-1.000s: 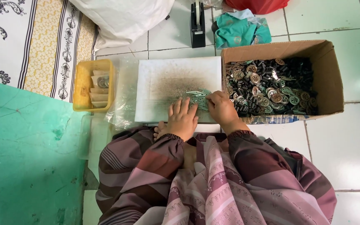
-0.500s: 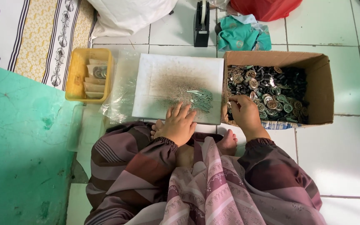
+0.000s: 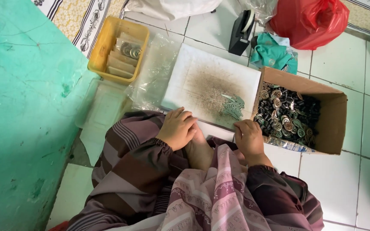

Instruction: The person sits on the floor and sorts buttons from a cardboard box into small plastic bags. They pick buttons from the box, place them into bags, and set the filled bags into a yellow container.

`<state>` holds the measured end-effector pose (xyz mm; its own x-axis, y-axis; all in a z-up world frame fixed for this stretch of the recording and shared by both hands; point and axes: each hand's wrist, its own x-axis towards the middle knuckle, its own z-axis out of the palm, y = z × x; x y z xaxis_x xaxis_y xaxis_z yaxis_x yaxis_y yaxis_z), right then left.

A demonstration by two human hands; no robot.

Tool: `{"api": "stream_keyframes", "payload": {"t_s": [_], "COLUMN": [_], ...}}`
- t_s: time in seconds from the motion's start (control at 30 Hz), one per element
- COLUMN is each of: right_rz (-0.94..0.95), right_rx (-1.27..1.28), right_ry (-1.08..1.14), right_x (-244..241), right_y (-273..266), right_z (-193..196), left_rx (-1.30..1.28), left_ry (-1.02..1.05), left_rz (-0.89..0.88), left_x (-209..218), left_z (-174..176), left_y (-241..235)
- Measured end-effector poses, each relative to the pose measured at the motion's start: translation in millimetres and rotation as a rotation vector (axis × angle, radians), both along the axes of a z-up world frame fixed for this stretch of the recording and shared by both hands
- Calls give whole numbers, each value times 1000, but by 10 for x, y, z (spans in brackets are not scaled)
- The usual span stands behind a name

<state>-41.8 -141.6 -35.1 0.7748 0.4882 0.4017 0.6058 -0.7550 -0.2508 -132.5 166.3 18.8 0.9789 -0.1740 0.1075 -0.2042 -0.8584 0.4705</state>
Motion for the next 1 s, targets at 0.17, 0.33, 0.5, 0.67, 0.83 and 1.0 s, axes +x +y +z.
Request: {"api": "stream_keyframes", "payload": {"t_s": [0.17,0.33,0.5,0.67,0.83,1.0], "right_rz": [26,8,10,-4,43,-400], "right_rx": [-40,-61,-89,-106,9,-33], "right_ry": [-98,-142,-63,124,381,376], "right_x": [-56,-98,-52,-94,53,508], "right_y": [67,68,57,-64,-563,-2051], "right_z": [25,-33,30,261,532,41], "left_rx": [-63,-80,-29,45,38,-40], "left_ry": [-50,-86,-90,-71,-169,-307], "left_rz": [-24,-41,-33,-145,-311,-390], "left_x": [150,214,173,181,343,627], "left_z": [-537,-687,-525,-263,-187,-357], "left_y": [-24,-103,-101,-422,-1148,-2141]}}
